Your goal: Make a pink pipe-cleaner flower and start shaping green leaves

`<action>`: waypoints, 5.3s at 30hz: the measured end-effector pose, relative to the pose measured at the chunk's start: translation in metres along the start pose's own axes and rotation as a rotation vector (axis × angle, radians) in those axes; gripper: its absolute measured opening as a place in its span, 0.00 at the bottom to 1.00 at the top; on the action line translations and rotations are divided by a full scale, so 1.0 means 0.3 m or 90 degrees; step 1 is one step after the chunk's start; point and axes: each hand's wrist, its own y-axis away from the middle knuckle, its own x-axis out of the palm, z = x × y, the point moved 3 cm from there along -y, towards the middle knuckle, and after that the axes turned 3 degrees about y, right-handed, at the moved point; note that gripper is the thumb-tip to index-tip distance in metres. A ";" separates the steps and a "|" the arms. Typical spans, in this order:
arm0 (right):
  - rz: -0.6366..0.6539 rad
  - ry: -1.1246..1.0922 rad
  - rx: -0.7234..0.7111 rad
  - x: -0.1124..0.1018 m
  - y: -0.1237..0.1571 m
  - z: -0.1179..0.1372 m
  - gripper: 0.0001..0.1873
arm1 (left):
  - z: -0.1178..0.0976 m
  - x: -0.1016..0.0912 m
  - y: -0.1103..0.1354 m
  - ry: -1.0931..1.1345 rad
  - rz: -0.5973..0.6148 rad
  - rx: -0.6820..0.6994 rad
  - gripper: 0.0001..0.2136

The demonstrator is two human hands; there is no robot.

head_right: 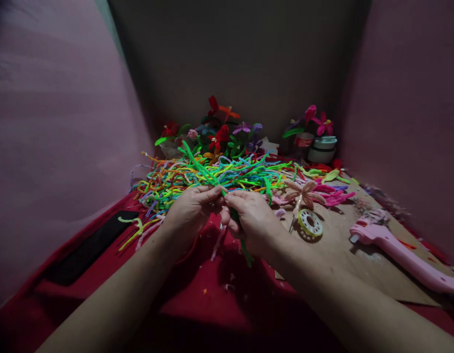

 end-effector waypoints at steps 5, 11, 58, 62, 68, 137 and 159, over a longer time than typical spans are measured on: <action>-0.024 0.002 0.015 -0.015 0.004 -0.009 0.06 | -0.022 -0.009 0.005 -0.093 -0.036 0.089 0.09; 0.002 -0.019 -0.003 -0.024 0.003 -0.007 0.08 | -0.035 -0.005 0.012 -0.106 -0.089 0.134 0.08; 0.214 -0.124 0.093 -0.053 0.025 0.027 0.06 | -0.132 0.023 0.070 -0.605 0.083 0.523 0.04; 0.208 -0.027 0.075 -0.053 0.029 0.039 0.07 | -0.161 0.054 0.100 -0.720 0.146 0.550 0.05; 0.078 0.368 -0.158 -0.027 0.072 0.085 0.10 | -0.163 0.043 0.122 -0.633 0.117 0.334 0.03; 0.021 0.522 -0.049 -0.103 0.000 0.036 0.16 | -0.207 -0.048 0.077 -0.735 -0.096 0.374 0.06; 0.285 0.422 0.116 -0.102 0.039 0.027 0.12 | -0.181 -0.078 0.021 -0.862 -0.093 0.229 0.09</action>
